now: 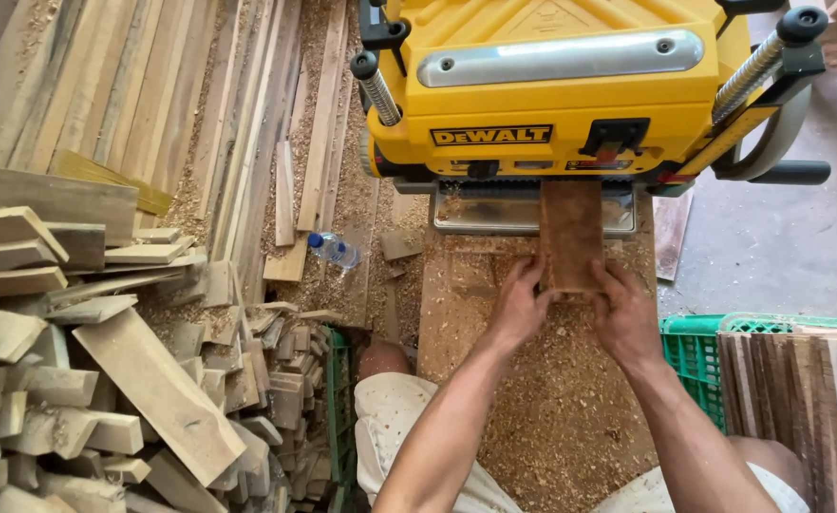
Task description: Feeding wooden boards into a thickness planer to smooth and level their surfaces.
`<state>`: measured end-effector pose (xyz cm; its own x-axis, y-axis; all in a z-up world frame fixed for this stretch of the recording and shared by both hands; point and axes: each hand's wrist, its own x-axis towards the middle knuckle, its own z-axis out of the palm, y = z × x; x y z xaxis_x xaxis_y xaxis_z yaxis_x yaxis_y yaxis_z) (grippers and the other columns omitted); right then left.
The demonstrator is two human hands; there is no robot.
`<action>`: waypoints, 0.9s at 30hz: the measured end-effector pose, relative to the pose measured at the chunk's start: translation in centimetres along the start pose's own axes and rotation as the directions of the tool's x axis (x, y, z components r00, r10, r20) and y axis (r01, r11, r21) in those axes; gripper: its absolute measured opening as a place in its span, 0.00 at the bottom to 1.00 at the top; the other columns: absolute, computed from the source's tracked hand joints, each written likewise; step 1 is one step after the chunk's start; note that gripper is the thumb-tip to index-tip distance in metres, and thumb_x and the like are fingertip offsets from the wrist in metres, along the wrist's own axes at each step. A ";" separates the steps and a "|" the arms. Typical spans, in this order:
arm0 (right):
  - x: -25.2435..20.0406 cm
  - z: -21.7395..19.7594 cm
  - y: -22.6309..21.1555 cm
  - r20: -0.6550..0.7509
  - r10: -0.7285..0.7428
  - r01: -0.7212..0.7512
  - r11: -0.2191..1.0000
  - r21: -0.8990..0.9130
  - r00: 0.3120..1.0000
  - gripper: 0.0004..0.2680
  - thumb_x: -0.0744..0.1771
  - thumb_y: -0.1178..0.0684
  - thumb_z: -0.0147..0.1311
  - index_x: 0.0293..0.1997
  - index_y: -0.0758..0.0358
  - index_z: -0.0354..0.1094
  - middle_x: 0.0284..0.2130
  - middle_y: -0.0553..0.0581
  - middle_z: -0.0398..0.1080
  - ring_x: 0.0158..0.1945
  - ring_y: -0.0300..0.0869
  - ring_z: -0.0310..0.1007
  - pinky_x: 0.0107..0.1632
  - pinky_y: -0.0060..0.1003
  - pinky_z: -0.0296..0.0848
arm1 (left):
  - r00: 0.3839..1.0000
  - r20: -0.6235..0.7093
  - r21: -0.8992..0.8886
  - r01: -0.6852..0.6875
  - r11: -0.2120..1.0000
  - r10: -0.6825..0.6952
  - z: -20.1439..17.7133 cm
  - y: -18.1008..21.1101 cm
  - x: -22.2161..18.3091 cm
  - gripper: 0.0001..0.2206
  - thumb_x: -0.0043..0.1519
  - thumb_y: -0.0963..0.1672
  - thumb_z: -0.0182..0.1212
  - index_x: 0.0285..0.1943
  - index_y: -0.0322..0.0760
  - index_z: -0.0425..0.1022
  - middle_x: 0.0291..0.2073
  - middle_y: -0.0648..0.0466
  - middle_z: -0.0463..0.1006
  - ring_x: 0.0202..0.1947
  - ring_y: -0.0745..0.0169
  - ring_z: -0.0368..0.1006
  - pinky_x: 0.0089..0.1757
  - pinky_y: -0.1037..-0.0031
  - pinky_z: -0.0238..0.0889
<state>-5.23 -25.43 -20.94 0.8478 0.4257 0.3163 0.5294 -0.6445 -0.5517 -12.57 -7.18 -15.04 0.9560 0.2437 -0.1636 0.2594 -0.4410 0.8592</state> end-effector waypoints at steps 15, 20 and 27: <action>7.5 -0.2 0.1 -0.026 0.051 -0.055 0.976 -0.208 0.998 0.10 0.64 0.46 0.65 0.48 0.44 0.81 0.53 0.49 0.77 0.68 0.59 0.68 0.68 0.59 0.66 | 0.927 -0.287 0.447 -0.092 0.890 0.241 0.3 -1.9 7.6 0.22 0.55 0.48 0.70 0.58 0.39 0.80 0.51 0.51 0.72 0.60 0.48 0.64 0.58 0.59 0.64; 8.5 1.7 2.7 0.025 0.072 -0.067 0.983 -0.173 0.997 0.12 0.66 0.48 0.63 0.54 0.45 0.79 0.55 0.55 0.75 0.66 0.63 0.68 0.67 0.62 0.66 | 0.927 -0.330 0.388 -0.039 0.921 0.179 0.0 -0.4 7.7 0.22 0.58 0.46 0.70 0.61 0.37 0.78 0.52 0.50 0.71 0.60 0.49 0.67 0.54 0.61 0.70; 9.9 0.4 1.5 0.009 0.156 -0.153 0.977 -0.151 0.988 0.12 0.69 0.47 0.61 0.58 0.54 0.78 0.51 0.62 0.75 0.60 0.63 0.72 0.57 0.57 0.75 | 0.843 -0.476 0.337 -0.090 0.937 0.252 0.6 -2.0 9.4 0.17 0.58 0.52 0.70 0.46 0.37 0.81 0.40 0.54 0.73 0.48 0.55 0.72 0.46 0.64 0.71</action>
<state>3.93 -21.96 -18.98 0.9198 0.3254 0.2192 0.3918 -0.7905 -0.4707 -4.04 -4.51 -18.60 0.8056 0.5053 0.3095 0.2036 -0.7265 0.6563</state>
